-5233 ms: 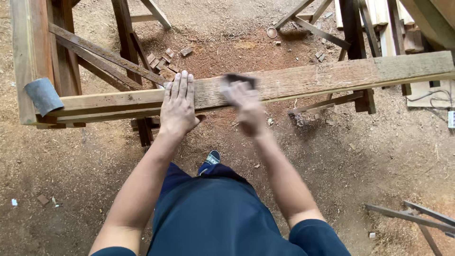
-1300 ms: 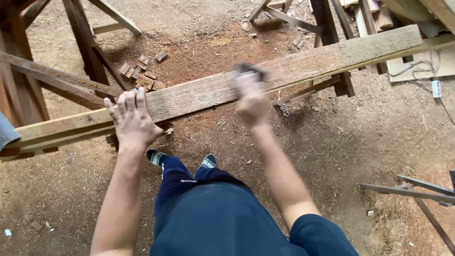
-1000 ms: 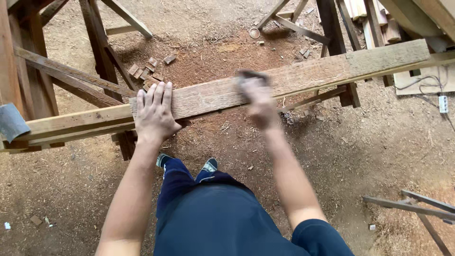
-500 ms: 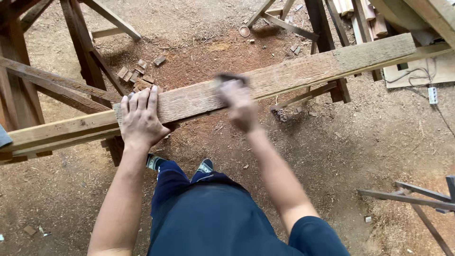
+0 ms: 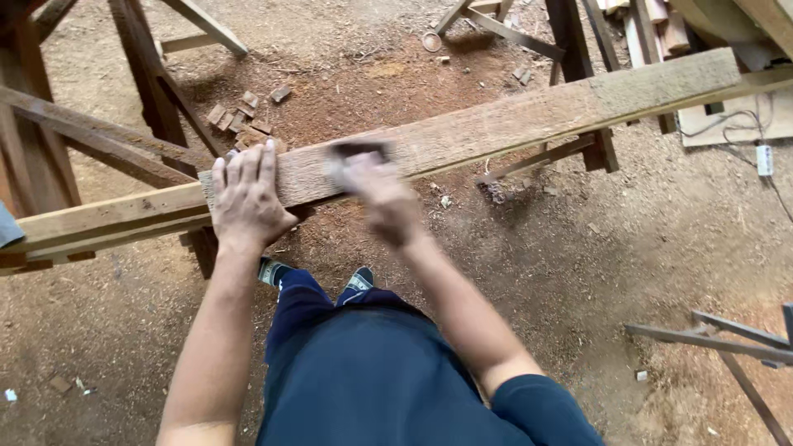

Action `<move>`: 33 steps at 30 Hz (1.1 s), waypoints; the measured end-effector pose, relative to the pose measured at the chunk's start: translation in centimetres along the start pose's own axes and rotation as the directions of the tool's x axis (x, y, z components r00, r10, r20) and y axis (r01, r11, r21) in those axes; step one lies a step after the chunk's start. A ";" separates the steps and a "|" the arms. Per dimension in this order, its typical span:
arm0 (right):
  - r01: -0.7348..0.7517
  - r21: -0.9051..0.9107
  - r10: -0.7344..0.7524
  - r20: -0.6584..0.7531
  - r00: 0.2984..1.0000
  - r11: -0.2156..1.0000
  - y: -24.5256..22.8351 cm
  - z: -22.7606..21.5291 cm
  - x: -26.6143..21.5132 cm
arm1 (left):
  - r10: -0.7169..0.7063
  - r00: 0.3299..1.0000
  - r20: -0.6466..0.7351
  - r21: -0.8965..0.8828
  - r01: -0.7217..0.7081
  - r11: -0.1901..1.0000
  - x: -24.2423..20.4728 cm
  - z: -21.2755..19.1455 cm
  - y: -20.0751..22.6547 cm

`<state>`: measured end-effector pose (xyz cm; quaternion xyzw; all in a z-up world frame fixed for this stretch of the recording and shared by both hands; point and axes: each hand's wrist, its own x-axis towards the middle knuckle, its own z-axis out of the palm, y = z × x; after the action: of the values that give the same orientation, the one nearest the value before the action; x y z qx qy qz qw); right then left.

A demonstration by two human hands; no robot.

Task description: The person sands a long wooden plank using a piece of sandpaper held by hand, moving it back and forth across different sections of the surface.

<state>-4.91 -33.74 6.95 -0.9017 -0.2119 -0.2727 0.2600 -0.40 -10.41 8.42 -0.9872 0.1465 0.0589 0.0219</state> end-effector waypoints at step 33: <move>-0.050 -0.001 0.048 0.255 0.966 0.999 1.3 1.1 -1.2 | -0.008 1.000 -0.016 -0.048 0.007 0.999 -0.2 0.4 0.1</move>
<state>-4.75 -34.41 4.95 -0.9336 -0.2219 -0.1474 0.2398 -0.64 -10.45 8.03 -0.9885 0.1414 0.0542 -0.0027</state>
